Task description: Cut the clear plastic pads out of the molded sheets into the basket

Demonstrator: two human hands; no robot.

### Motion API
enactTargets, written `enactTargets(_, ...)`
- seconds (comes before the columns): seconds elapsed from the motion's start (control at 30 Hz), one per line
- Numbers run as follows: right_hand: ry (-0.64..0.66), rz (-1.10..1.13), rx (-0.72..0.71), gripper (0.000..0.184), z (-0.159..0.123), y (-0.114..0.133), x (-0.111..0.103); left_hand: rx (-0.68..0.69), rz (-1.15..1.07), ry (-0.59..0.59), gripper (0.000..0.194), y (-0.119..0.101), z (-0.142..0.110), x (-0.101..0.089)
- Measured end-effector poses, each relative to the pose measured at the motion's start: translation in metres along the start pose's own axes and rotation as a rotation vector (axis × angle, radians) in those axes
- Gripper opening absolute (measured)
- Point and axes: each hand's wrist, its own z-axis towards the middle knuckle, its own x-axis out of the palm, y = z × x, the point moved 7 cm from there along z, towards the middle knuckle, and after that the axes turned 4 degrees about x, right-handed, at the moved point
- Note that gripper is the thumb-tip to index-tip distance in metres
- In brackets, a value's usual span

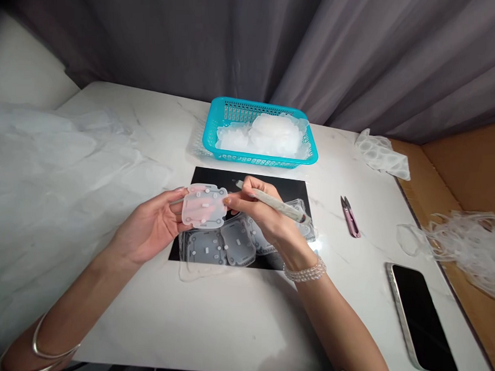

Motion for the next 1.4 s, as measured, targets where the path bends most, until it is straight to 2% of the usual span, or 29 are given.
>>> enactTargets(0.33, -0.006, 0.01, -0.013, 0.045, -0.002, 0.008, 0.001, 0.008, 0.014, -0.018, 0.026, -0.001, -0.001, -0.002)
enactTargets(0.43, -0.098, -0.078, -0.065, 0.046, -0.007, 0.018, -0.004, 0.022, 0.012, -0.027, 0.034, -0.001, -0.001, -0.007)
enactTargets(0.57, -0.291, -0.362, -0.231, 0.045, -0.024, 0.035, 0.001, 0.042, -0.02, -0.066, 0.044, -0.003, -0.002, -0.011)
enactTargets(0.63, -0.236, -0.477, -0.264, 0.044, -0.029, 0.036, 0.016, 0.004, -0.058, -0.023, 0.045, -0.002, -0.003, -0.006)
enactTargets(0.7, -0.107, -0.52, -0.233, 0.043, -0.029, 0.03, 0.032, -0.054, -0.094, 0.047, 0.048, 0.0, -0.005, 0.001)
enactTargets(0.73, -0.071, -0.514, -0.215, 0.042, -0.029, 0.029, 0.035, -0.073, -0.107, 0.072, 0.05, 0.0, -0.005, 0.004)
enactTargets(0.8, -0.112, -0.454, -0.216, 0.043, -0.025, 0.031, 0.028, -0.092, -0.121, 0.087, 0.052, 0.0, -0.006, 0.007)
enactTargets(0.87, -0.228, -0.342, -0.251, 0.043, -0.021, 0.037, 0.009, -0.101, -0.133, 0.084, 0.054, 0.0, -0.006, 0.006)
enactTargets(0.93, -0.285, -0.222, -0.256, 0.042, -0.016, 0.038, -0.009, -0.12, -0.144, 0.102, 0.057, 0.0, -0.006, 0.006)
enactTargets(1.03, -0.241, -0.1, -0.179, 0.043, -0.005, 0.028, -0.024, -0.15, -0.159, 0.132, 0.058, 0.001, -0.006, 0.006)
enactTargets(1.2, -0.139, -0.04, -0.072, 0.044, 0.0, 0.013, -0.021, -0.19, -0.16, 0.155, 0.06, 0.004, -0.006, 0.005)
enactTargets(1.4, -0.137, -0.041, -0.061, 0.045, -0.003, 0.015, -0.015, -0.19, -0.159, 0.177, 0.058, 0.006, -0.007, 0.007)
